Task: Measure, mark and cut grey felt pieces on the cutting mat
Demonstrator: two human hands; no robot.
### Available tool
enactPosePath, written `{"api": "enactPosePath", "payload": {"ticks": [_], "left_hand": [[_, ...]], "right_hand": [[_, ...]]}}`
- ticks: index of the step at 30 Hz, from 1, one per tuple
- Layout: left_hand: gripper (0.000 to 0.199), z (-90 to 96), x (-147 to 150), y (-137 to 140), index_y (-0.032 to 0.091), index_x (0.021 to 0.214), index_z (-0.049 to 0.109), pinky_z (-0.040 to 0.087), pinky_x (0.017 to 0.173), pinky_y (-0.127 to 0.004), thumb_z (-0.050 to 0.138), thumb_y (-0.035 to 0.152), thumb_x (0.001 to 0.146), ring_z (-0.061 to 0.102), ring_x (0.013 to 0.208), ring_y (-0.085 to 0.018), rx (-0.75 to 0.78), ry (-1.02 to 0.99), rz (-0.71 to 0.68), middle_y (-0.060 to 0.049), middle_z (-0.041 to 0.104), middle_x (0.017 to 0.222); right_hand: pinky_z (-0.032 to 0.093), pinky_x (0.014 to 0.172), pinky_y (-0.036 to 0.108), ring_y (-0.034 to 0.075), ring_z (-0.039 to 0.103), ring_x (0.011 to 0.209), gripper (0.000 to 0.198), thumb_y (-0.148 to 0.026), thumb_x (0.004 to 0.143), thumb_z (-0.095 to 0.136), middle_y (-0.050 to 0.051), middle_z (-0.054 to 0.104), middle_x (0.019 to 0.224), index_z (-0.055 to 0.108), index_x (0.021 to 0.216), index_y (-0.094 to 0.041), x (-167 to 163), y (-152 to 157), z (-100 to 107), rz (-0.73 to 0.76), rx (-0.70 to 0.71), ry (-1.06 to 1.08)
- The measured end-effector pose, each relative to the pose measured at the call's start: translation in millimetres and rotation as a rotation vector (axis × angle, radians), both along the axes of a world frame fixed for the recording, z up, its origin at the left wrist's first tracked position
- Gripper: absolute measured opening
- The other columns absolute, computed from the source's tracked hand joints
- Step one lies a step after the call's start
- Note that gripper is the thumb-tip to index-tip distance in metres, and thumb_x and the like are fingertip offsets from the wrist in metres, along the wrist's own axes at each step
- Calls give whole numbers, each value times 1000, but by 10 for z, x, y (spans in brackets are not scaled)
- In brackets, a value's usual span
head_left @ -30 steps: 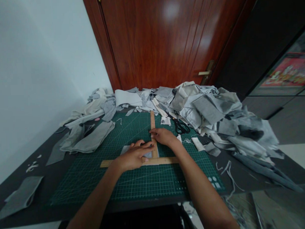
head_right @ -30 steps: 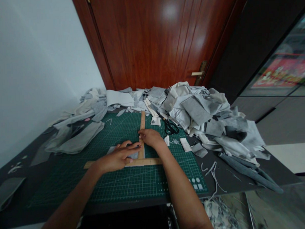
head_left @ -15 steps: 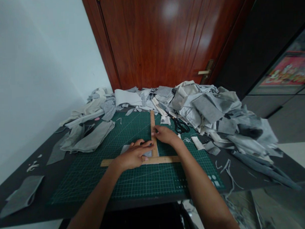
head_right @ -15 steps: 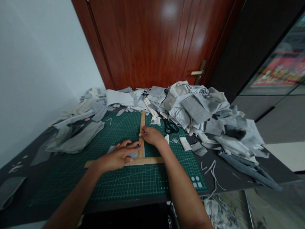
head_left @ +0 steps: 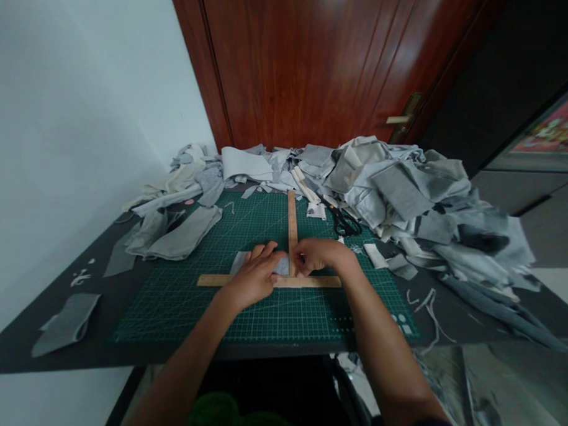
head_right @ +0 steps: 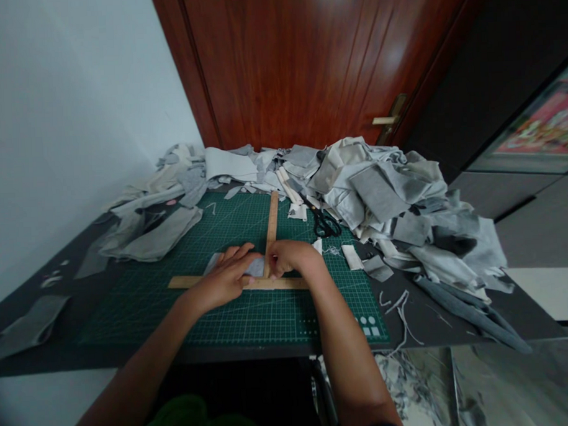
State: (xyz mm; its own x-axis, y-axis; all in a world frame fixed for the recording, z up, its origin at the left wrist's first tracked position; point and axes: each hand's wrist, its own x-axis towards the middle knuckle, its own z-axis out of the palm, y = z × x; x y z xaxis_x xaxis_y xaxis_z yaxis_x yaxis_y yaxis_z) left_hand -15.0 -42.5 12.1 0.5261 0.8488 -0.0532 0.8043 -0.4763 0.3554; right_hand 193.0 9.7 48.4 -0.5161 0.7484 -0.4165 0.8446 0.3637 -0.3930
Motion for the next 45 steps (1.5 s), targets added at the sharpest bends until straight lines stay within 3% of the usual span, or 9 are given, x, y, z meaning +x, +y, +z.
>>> {"api": "enactPosePath", "payload": {"ticks": [3,6,12,18,24,30,33,37,45], "left_hand": [[40,5,16,-68,30,122,57,35,107,-45,54,13,87,41,128,-28,75,-55,16,-4,49,138],[24,-15,14,-102,26,106,60,38,100,-41,56,12,87,45,114,-26,138,-95,26,-5,52,119],[18,-103,4,-128,25,95,61,38,96,-36,55,8,90,48,106,-21,88,-217,38,-1,58,104],[17,-145,7,-196,23,92,63,38,94,-36,56,7,91,50,104,-21,128,-292,23,0,61,101],[18,-212,6,-185,21,83,64,39,91,-37,57,6,90,52,102,-22,145,-328,23,-1,62,96],[20,-192,-12,-178,21,82,63,39,90,-36,54,7,91,52,98,-21,191,-368,-35,0,61,93],[13,-167,-15,-177,21,80,63,40,91,-37,64,12,89,53,96,-21,193,-362,-41,0,61,92],[18,-172,-21,-169,22,84,64,41,92,-38,78,13,78,54,99,-22,190,-383,-36,1,62,94],[17,-169,-34,-166,22,84,65,41,90,-37,78,13,80,54,98,-22,204,-365,-44,1,62,93]], "right_hand": [[33,52,22,14,59,62,18,-24,65,87,-5,67,67,72,73,-21,5,22,-26,0,-36,-17],[34,53,23,15,59,62,21,-30,65,88,-5,68,69,72,76,-21,24,42,-37,24,-54,-36],[35,55,23,17,62,68,32,-37,65,89,-1,73,81,74,88,-21,56,0,21,15,-16,-102],[33,53,25,20,65,71,26,-37,70,85,3,74,83,74,85,-19,27,-22,-30,-29,3,-96],[40,64,26,23,69,89,39,-53,95,58,11,75,100,73,94,-17,-7,67,-136,-222,181,17],[40,67,26,23,68,94,35,-47,86,72,10,74,105,68,105,-17,-30,135,-275,-375,265,75],[39,66,26,22,68,92,34,-44,85,74,9,74,105,66,106,-18,-32,174,-324,-412,297,102],[42,68,26,22,68,94,35,-41,84,76,9,74,106,64,107,-18,-14,261,-367,-444,345,146],[49,82,29,24,68,108,38,-33,88,73,12,72,118,59,121,-19,63,432,-477,-532,447,239]]}}
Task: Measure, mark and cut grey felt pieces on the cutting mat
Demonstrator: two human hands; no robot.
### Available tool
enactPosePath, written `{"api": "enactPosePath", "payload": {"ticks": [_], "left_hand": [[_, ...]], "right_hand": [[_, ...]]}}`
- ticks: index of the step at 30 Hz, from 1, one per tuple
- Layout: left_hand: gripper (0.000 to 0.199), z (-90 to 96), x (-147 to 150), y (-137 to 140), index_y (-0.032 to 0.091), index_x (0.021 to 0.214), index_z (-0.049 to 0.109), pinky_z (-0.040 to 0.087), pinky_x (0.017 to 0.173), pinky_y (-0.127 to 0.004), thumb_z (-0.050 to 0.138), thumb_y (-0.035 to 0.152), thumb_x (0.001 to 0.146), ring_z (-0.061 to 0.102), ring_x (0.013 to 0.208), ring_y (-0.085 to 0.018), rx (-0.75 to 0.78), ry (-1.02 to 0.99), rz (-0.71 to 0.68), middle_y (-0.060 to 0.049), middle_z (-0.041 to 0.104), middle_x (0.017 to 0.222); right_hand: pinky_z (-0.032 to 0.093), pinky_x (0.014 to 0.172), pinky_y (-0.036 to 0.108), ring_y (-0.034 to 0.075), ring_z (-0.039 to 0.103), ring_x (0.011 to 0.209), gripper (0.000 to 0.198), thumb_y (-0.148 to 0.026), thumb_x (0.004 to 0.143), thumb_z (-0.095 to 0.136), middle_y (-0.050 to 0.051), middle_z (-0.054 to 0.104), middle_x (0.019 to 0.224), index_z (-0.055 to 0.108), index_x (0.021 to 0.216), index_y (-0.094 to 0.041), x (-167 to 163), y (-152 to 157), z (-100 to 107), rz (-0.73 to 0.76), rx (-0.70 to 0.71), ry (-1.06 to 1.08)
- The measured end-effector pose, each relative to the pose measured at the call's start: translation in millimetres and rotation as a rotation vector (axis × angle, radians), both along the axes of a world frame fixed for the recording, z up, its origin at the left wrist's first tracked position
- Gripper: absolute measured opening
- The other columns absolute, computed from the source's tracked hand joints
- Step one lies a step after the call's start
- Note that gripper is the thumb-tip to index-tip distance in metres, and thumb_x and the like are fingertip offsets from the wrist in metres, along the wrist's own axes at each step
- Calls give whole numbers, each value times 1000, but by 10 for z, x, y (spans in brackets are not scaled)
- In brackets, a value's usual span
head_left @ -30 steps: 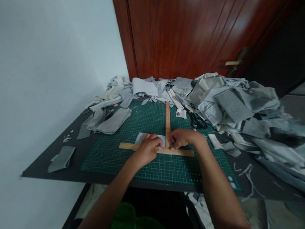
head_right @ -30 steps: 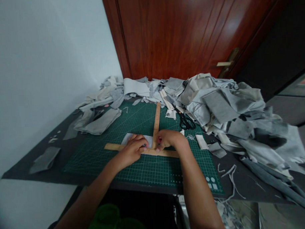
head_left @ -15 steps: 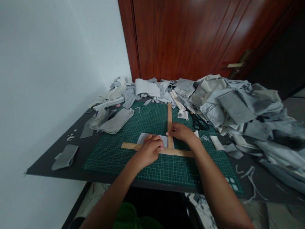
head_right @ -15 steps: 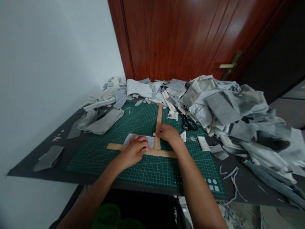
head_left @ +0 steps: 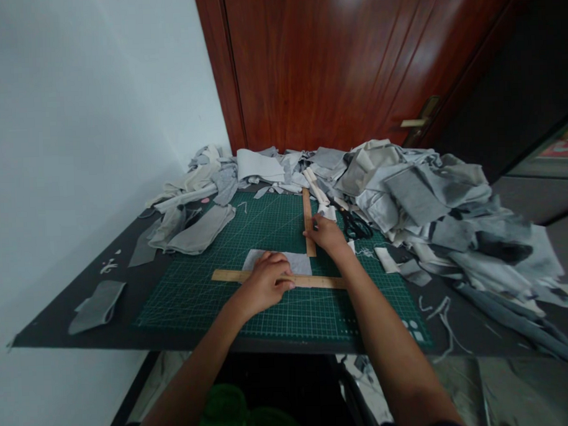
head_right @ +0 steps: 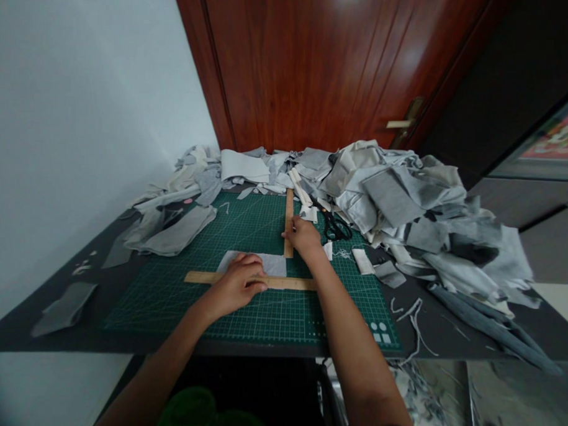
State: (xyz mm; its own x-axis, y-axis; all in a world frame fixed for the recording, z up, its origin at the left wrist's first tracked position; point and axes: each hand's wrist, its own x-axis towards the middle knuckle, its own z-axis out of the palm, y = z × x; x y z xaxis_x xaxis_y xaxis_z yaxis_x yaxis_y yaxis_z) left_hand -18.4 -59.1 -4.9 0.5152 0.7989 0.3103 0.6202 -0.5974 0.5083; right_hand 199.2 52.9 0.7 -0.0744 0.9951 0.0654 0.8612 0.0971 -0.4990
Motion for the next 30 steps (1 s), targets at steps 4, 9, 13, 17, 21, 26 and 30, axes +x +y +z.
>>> {"api": "enactPosePath", "payload": {"ticks": [4,9,13,17,21,26,30], "left_hand": [[18,-4,-3,15,22,84,66,41,89,-36,79,12,79,53,97,-22,-5,0,-7,1,63,94],[17,-8,-5,26,22,87,67,41,88,-36,79,12,79,53,98,-22,-1,5,-11,0,63,95],[17,2,1,25,22,86,67,41,88,-37,79,13,79,54,98,-23,-8,8,-11,0,63,94],[15,-3,3,25,22,85,68,42,88,-37,80,14,79,54,98,-23,-4,8,-6,0,63,94],[12,-8,1,19,23,86,69,42,87,-37,78,16,81,54,97,-22,-8,14,-6,0,64,94],[10,-11,0,13,23,85,69,42,87,-38,76,17,83,55,97,-22,-6,18,-13,0,65,94],[9,-22,-5,16,23,85,68,41,88,-38,75,17,84,55,98,-23,-3,16,-14,0,65,95]], "right_hand": [[48,82,27,22,68,102,25,-28,91,68,11,73,111,64,114,-17,63,-11,34,46,22,29],[45,70,23,15,65,81,15,-31,86,74,3,72,89,71,91,-17,100,-62,139,232,-48,62],[45,70,20,14,64,82,25,-26,74,83,-1,71,88,74,96,-18,58,-104,147,382,-115,74],[44,69,20,16,64,84,21,-30,74,84,1,71,87,76,90,-18,22,-144,168,461,-171,32],[40,61,21,15,62,75,13,-27,76,81,1,71,81,77,82,-16,10,-168,207,463,-224,-52],[40,60,20,15,63,72,7,-23,82,76,1,72,77,77,81,-17,-7,-198,208,450,-226,-75],[41,61,21,16,64,75,8,-24,85,74,3,74,81,78,83,-17,-19,-225,209,437,-208,-93]]}}
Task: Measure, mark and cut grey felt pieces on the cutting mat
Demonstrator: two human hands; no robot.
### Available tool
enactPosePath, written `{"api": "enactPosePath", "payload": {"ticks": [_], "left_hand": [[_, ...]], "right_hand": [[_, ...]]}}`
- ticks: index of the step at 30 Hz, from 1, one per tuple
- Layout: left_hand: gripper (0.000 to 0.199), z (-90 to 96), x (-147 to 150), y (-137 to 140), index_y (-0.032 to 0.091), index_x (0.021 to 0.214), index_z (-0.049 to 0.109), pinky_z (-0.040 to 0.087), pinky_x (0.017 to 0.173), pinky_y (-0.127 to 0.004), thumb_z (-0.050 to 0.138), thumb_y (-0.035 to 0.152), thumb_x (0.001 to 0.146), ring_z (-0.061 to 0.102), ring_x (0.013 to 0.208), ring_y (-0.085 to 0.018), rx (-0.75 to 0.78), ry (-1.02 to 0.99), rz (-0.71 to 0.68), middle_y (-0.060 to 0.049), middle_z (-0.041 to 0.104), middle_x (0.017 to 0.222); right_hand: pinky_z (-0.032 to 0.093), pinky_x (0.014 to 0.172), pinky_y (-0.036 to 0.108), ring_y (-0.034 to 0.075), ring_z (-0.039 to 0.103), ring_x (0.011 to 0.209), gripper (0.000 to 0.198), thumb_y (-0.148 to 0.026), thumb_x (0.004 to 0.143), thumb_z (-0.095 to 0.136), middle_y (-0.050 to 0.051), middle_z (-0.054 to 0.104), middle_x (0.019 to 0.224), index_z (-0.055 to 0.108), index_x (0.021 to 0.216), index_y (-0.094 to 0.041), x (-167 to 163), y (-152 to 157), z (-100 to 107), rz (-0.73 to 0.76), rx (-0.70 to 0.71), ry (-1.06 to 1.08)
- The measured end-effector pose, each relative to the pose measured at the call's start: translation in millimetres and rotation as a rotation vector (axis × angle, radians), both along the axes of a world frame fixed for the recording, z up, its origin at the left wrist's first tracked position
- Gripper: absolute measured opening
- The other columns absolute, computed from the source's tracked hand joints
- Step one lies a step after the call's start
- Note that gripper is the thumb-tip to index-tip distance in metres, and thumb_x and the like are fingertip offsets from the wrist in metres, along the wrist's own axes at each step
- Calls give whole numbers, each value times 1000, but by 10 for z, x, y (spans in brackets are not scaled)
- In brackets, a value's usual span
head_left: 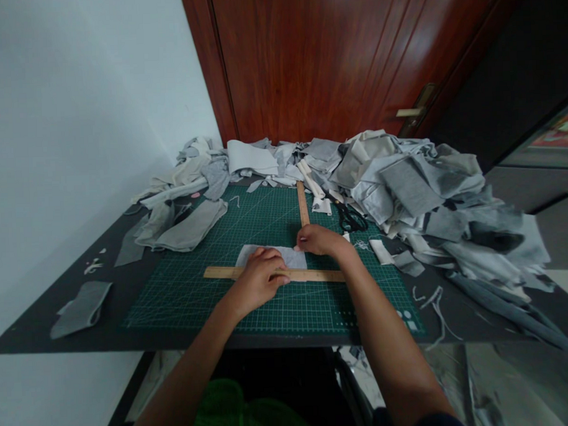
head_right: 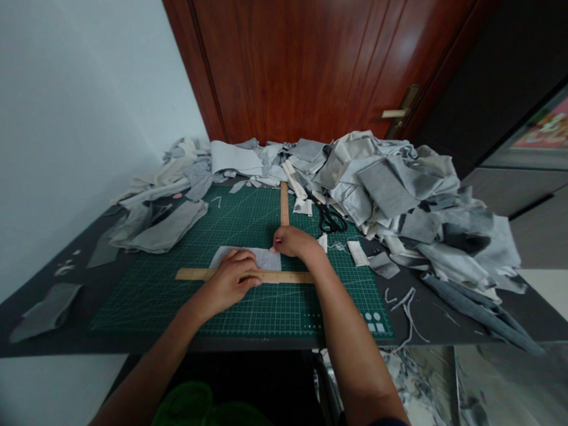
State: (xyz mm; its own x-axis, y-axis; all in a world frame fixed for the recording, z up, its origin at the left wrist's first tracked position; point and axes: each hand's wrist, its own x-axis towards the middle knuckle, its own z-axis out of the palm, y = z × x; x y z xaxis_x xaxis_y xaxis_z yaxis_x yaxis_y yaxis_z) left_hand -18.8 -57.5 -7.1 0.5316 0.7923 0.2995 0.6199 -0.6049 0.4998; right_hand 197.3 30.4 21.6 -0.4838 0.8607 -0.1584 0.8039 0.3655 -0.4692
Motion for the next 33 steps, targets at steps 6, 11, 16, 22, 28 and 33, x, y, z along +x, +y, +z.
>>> {"api": "enactPosePath", "payload": {"ticks": [6,11,16,22,28,33], "left_hand": [[9,17,6,-7,23,86,69,41,88,-38,76,18,84,54,97,-22,4,18,-18,-1,63,95],[11,27,12,-17,22,87,70,42,88,-37,78,16,83,54,96,-22,10,8,-13,-1,64,95],[11,44,11,-20,23,89,70,42,89,-39,76,16,83,55,97,-23,-5,-2,-16,-1,65,95],[7,41,31,-38,22,83,68,43,90,-40,70,18,88,54,98,-23,-5,-4,17,-1,63,94],[10,52,48,-114,23,87,63,39,101,-45,61,15,93,50,124,-27,58,86,52,-3,64,124],[11,31,42,-188,23,93,57,36,108,-50,54,13,96,40,142,-29,58,176,65,-6,58,139]], "right_hand": [[43,66,22,17,66,78,11,-23,88,71,5,76,83,78,84,-17,-8,11,-14,18,14,-14],[43,66,23,17,67,80,12,-23,88,69,7,76,86,78,86,-16,-1,14,-20,30,29,-21],[43,66,22,17,66,78,11,-23,87,71,6,76,83,78,84,-16,-2,12,-10,25,24,-23],[43,64,21,15,66,78,8,-24,85,75,3,75,85,76,84,-17,5,4,4,-14,17,-5],[45,72,23,18,68,88,25,-39,96,63,7,76,96,73,90,-18,41,20,29,-164,83,-18],[50,82,33,31,69,108,48,-54,96,58,23,72,113,66,113,-10,-79,-15,2,-412,149,-107]]}}
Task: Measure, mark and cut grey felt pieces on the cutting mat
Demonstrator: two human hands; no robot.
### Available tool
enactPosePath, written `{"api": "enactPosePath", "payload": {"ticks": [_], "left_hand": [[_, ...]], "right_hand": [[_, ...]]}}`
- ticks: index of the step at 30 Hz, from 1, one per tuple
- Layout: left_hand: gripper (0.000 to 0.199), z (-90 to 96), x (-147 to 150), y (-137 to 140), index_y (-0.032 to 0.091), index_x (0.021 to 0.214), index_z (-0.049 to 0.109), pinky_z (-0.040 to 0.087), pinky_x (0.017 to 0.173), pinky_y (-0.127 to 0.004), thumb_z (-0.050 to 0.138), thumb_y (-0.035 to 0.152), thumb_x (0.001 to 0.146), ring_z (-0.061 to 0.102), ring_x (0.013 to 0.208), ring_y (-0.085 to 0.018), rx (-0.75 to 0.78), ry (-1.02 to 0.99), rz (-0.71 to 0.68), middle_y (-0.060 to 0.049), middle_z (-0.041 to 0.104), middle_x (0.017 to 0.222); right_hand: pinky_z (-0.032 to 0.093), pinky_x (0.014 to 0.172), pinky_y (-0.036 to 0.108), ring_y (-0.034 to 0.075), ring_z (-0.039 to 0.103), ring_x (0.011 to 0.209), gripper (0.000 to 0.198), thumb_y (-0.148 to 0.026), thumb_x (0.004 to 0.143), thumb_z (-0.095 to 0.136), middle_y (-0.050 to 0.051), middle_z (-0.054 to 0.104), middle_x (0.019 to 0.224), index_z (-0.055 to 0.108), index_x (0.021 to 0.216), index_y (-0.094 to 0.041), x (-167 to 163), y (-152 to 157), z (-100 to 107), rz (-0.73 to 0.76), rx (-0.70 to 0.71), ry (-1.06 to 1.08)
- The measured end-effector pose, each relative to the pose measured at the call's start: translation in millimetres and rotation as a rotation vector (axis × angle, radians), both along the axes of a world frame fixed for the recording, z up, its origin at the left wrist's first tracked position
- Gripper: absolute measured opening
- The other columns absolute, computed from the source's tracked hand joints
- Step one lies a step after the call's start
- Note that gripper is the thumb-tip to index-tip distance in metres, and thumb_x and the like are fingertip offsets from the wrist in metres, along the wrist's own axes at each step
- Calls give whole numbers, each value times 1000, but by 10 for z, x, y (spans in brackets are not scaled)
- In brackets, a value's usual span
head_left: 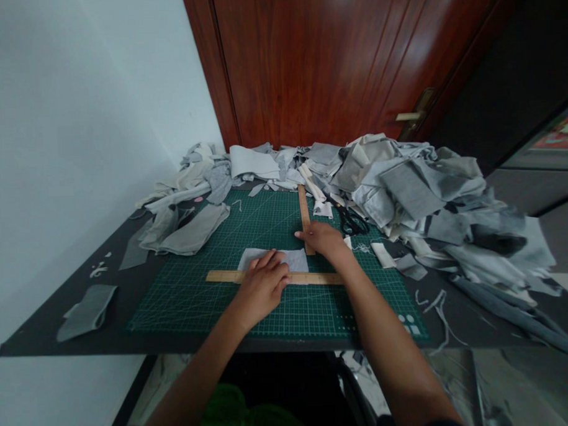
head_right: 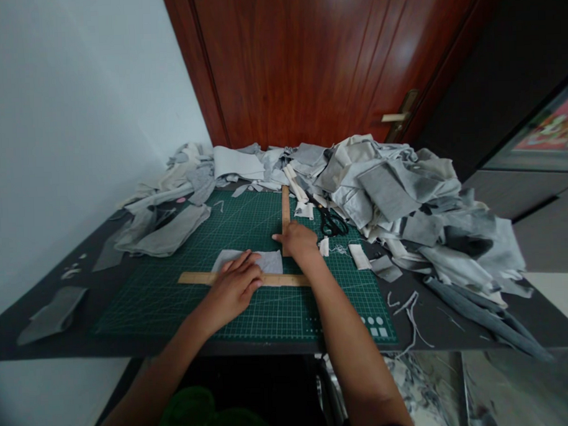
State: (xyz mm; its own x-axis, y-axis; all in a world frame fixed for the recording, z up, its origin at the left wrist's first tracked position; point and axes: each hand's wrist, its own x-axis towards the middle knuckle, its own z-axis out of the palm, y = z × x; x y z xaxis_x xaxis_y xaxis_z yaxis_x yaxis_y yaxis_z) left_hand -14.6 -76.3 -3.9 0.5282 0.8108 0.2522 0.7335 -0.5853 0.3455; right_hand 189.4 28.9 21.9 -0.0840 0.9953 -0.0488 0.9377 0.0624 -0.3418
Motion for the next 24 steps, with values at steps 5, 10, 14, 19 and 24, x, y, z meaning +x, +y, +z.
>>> {"api": "enactPosePath", "payload": {"ticks": [5,10,14,19,24], "left_hand": [[10,-40,8,-31,23,96,58,34,110,-57,53,14,97,29,149,-34,-18,10,54,-8,54,143],[8,-65,13,-36,23,95,58,28,116,-60,54,16,96,29,148,-35,23,39,83,-7,54,142],[7,-95,-3,-30,24,96,56,24,118,-64,53,17,97,32,148,-35,16,45,94,-7,52,145],[7,-94,-17,-24,23,97,57,22,118,-65,52,18,98,30,149,-36,-8,57,84,-8,51,146],[7,-101,-25,-28,24,97,58,22,119,-64,53,18,97,30,148,-34,9,30,86,-6,52,145]], "right_hand": [[53,85,36,33,69,110,55,-53,90,68,25,70,117,60,121,-8,-31,-26,-28,-181,20,-61],[53,84,37,31,68,113,38,-45,87,73,19,70,121,67,113,-18,219,66,-48,-213,-32,-38],[54,76,33,29,73,100,43,-48,78,79,15,75,109,70,106,-17,401,171,-52,-203,-111,-10],[54,75,34,31,72,104,46,-50,75,81,17,75,112,72,105,-17,435,132,30,-219,-158,-36],[55,83,41,35,68,114,38,-37,78,81,21,70,124,71,111,-20,363,-20,144,-293,-118,-113]]}}
